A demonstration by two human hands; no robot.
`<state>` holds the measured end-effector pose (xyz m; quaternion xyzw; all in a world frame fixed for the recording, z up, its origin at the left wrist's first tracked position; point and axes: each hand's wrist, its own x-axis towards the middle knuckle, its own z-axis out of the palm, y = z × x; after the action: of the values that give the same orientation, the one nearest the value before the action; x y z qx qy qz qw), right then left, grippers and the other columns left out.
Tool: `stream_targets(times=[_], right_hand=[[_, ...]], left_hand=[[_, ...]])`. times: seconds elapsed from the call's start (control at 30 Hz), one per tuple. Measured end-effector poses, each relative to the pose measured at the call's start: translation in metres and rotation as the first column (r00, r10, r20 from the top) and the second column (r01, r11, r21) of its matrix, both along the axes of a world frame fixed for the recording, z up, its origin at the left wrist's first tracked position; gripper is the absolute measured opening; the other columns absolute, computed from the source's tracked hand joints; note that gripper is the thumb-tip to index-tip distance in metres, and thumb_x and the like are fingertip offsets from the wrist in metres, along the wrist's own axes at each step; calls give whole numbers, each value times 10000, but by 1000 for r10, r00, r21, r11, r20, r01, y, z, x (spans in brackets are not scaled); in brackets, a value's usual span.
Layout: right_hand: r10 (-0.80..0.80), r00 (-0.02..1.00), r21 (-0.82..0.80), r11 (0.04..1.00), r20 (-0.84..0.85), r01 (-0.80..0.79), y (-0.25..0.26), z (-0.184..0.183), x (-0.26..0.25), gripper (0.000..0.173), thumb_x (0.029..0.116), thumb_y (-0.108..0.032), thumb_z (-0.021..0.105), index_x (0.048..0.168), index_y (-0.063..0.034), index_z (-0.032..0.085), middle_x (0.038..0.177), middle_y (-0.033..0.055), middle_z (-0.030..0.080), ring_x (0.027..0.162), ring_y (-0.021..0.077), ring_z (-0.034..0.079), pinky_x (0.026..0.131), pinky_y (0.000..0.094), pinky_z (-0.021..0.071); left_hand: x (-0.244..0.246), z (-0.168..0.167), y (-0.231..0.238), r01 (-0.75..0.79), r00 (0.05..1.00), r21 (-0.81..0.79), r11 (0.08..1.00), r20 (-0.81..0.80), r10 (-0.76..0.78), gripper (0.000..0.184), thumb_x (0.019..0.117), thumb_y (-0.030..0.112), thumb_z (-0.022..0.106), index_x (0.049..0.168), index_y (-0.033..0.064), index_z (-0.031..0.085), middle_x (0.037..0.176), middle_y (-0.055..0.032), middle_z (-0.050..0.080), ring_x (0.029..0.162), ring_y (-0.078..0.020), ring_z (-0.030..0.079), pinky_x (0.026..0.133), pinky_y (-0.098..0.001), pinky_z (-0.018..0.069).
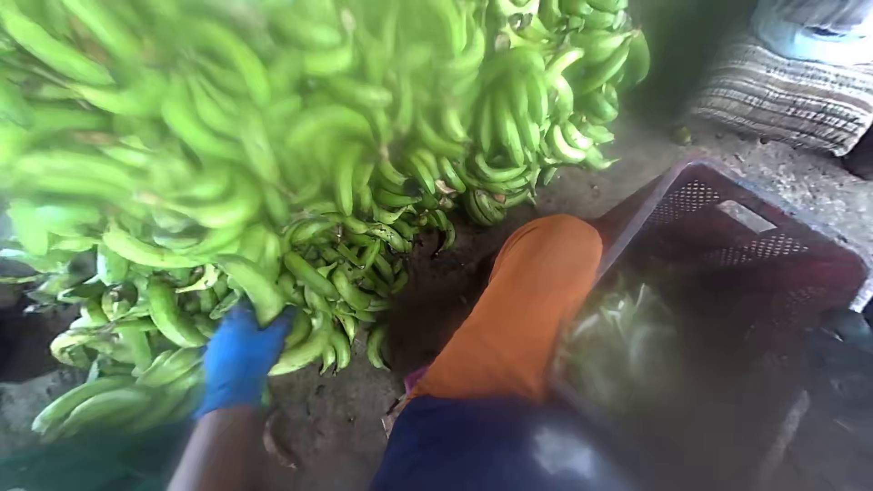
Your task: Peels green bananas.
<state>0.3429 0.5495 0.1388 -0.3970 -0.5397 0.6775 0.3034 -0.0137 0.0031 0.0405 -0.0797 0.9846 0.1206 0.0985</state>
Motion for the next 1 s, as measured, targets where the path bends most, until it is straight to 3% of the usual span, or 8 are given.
stream_targets(times=[0.17, 0.23, 0.37, 0.57, 0.7, 0.8, 0.9, 1.0], right_hand=[[87, 958, 60, 995, -272, -74, 14, -43, 30, 305, 1083, -232, 405, 1270, -72, 585, 1077, -15, 695, 988, 43, 660, 892, 235, 567], [66, 984, 180, 983, -167, -36, 8, -43, 25, 261, 1059, -209, 477, 1252, -73, 588, 1016, -36, 670, 925, 22, 644, 833, 221, 565], [-68, 991, 551, 835, 113, -6, -25, -21, 1, 445, 909, -115, 656, 1298, 64, 534, 1050, 14, 700, 909, 43, 689, 839, 253, 607], [-22, 1000, 854, 520, 22, -7, -29, -43, 13, 614, 903, -260, 753, 1308, 123, 497, 1129, 53, 698, 1037, 8, 661, 980, 259, 558], [49, 993, 783, 619, -108, 55, -18, -59, 22, 276, 954, -221, 695, 1209, -152, 618, 1048, -139, 717, 969, -18, 672, 908, 263, 574], [-69, 984, 533, 833, -163, 147, -28, -49, 11, 294, 921, -69, 599, 1198, 28, 575, 973, -103, 713, 883, -17, 673, 853, 224, 580], [-146, 988, 296, 947, 42, 127, -27, -47, 4, 338, 938, -65, 549, 1255, 54, 567, 1030, -2, 710, 902, 23, 671, 835, 217, 575], [26, 940, 80, 995, 341, -56, -21, -74, 7, 343, 972, -223, 595, 1263, -43, 617, 973, -8, 704, 817, 56, 659, 742, 266, 578]], left_hand=[[-32, 66, 60, 287, 888, 64, 956, -391, -241, 969, 856, 692, 635, 1616, 285, 192, 1328, -255, 588, 1119, -485, 623, 863, -746, 472], [-41, 81, 114, 473, 736, 62, 879, -575, -356, 1076, 836, 704, 649, 1644, 287, 74, 1378, -234, 571, 1097, -441, 643, 858, -694, 494], [-28, 122, 268, 854, 293, 21, 520, -846, -447, 897, 853, 667, 658, 1509, 95, 436, 1172, -154, 688, 988, -243, 704, 825, -493, 583], [89, 167, 451, 973, 59, 199, -116, -702, -710, 663, 834, 500, 749, 1341, 92, 625, 1101, -138, 718, 979, -291, 702, 827, -539, 568], [142, 137, 507, 863, -65, 411, -296, -490, -869, 573, 889, 436, 734, 1338, 99, 620, 1099, -128, 706, 997, -271, 684, 860, -524, 555], [154, 114, 519, 622, 95, 742, -249, -387, -917, 652, 920, 371, 734, 1473, 105, 512, 1153, -132, 706, 1042, -221, 683, 954, -460, 547], [155, 96, 523, 138, 421, 979, -152, -197, -885, 405, 970, 239, 680, 1317, 50, 592, 888, -83, 689, 712, -136, 653, 676, -313, 576], [141, 78, 526, -402, 482, 871, -284, -62, -874, 246, 1067, 387, 415, 1127, 237, 601, 787, 57, 643, 527, -18, 521, 466, -179, 452]])
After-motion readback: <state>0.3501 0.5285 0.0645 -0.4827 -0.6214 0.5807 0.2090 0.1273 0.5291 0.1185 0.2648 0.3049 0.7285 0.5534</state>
